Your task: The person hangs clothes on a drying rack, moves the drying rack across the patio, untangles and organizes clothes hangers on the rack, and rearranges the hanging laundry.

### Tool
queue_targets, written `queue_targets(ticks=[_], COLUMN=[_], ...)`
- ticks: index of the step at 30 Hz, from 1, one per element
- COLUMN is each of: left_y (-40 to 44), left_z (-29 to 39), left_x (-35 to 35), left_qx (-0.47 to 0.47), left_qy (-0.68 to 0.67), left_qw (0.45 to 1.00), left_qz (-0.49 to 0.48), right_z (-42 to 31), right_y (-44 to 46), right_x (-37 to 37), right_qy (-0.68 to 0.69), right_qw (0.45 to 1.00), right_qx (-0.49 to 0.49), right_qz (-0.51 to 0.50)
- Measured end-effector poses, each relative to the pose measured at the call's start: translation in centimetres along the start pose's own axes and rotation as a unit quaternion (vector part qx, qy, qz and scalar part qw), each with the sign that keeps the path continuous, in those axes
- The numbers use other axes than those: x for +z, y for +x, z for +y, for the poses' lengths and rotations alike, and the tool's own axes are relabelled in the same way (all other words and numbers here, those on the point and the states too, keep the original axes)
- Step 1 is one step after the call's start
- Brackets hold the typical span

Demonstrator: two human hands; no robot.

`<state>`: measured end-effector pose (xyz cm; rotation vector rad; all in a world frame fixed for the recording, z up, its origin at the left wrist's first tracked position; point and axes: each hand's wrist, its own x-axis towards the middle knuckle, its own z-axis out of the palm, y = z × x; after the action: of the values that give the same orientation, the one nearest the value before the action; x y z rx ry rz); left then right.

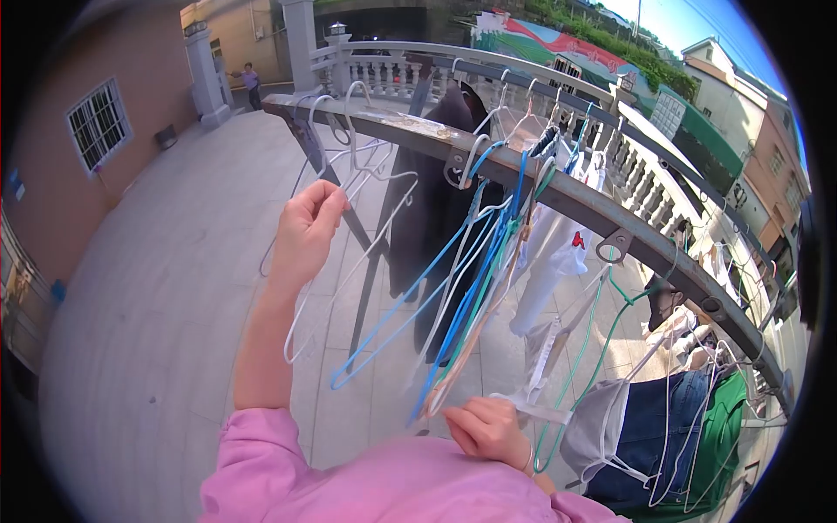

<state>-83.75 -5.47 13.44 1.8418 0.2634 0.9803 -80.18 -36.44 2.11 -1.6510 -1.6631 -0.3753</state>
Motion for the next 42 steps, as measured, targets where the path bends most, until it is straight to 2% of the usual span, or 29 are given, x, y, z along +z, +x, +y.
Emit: queue_targets(ticks=[3,9,15,18,21,24,27,31,34,37,42], left_y=[0.4,1.2,1.3,0.8,-1.6,-4.3,-5.1,-3.8,-3.1,-3.1,-2.9], left_z=[-2.3,-4.0,-3.6,-3.0,1.2,4.3,4.2,0.6,1.0,0.5,1.0], left_x=[0.2,-0.9,-1.8,-1.8,-0.7,0.8,3.3,6.5,7.5,8.3,7.8], left_qx=[0.041,0.061,0.040,0.065,0.089,0.056,-0.003,-0.008,-0.139,-0.178,-0.104], left_qy=[0.086,0.165,0.206,0.261,0.365,0.197,0.118,-0.006,-0.111,-0.183,-0.081], left_qw=[0.995,0.979,0.973,0.955,0.908,0.978,0.974,0.970,0.933,0.914,0.951], left_qz=[0.022,0.104,0.098,0.124,0.186,-0.027,-0.193,-0.242,-0.312,-0.314,-0.280], right_z=[0.2,0.4,0.6,0.7,1.1,1.1,0.9,0.6,0.3,0.4,0.3], right_y=[-0.3,-0.5,-0.7,-1.0,-1.3,-1.4,-1.1,-1.0,-0.9,-1.1,-1.5], right_x=[-0.1,0.0,0.4,0.2,0.4,0.4,0.1,0.0,-0.4,-0.2,-0.3], right_qy=[-0.002,-0.008,-0.010,-0.012,-0.015,-0.016,-0.019,-0.014,-0.008,-0.011,-0.019], right_qw=[1.000,1.000,1.000,1.000,1.000,1.000,1.000,1.000,1.000,1.000,0.999], right_qx=[0.003,0.009,0.007,0.008,0.010,0.015,0.019,0.023,0.028,0.028,0.030], right_qz=[-0.001,0.007,0.008,0.009,0.014,0.013,0.006,0.013,0.003,0.009,0.017])
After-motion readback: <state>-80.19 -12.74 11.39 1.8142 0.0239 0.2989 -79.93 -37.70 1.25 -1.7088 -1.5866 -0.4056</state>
